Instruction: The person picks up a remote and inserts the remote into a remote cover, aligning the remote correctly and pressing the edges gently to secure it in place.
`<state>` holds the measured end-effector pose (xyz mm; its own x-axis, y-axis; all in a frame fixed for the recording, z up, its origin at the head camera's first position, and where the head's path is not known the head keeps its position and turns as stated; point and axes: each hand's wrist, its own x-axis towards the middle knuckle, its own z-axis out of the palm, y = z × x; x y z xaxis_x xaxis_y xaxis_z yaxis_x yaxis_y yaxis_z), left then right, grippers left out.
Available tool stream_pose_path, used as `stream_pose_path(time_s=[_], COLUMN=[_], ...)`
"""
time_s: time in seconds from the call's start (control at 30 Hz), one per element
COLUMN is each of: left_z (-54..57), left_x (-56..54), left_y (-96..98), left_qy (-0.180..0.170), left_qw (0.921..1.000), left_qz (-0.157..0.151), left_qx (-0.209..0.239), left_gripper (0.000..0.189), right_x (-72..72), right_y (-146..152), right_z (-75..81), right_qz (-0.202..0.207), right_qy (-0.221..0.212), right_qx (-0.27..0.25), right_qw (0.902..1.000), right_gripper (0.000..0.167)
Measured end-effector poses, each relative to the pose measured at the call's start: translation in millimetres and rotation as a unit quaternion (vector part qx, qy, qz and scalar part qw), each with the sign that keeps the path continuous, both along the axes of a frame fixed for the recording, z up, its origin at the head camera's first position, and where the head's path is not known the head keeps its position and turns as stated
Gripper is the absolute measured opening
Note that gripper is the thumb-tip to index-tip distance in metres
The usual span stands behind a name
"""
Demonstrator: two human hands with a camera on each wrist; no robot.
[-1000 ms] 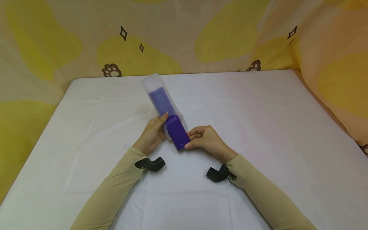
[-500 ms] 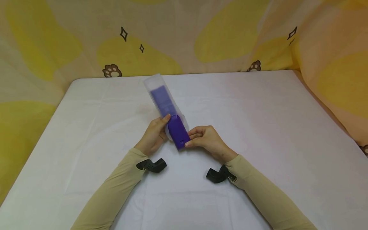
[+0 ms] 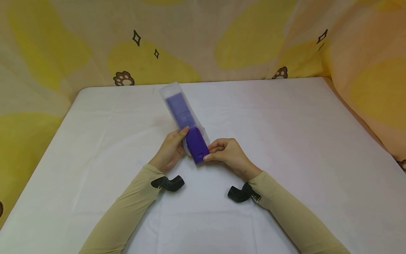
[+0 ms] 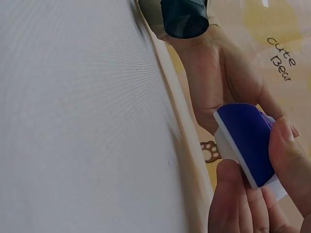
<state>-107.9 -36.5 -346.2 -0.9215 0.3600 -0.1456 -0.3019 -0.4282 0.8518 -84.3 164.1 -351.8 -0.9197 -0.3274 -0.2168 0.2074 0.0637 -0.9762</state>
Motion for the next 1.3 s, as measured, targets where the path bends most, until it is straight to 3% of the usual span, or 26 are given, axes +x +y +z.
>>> stream_pose_path(time_s=[0.23,0.47,1.3], left_z=[-2.7,0.6,-3.3], left_x=[0.9,2.1,4.6], left_y=[0.5,2.7,6.7], left_qy=[0.006,-0.001,0.021], left_qw=[1.0,0.9999,0.9995], left_qz=[-0.003,-0.005,-0.004], left_qx=[0.001,-0.014,-0.024], left_gripper=[0.055,0.042,0.049], right_x=[2.4,3.3,3.8], right_y=[-0.1,-0.6,-2.8], right_z=[2.5,1.3,0.4], right_qz=[-0.01,-0.016,-0.034], right_qy=[0.007,0.013,0.03], right_qx=[0.014,-0.001,0.002], right_qw=[0.9998,0.9998,0.999], right_gripper=[0.025,0.021,0.014])
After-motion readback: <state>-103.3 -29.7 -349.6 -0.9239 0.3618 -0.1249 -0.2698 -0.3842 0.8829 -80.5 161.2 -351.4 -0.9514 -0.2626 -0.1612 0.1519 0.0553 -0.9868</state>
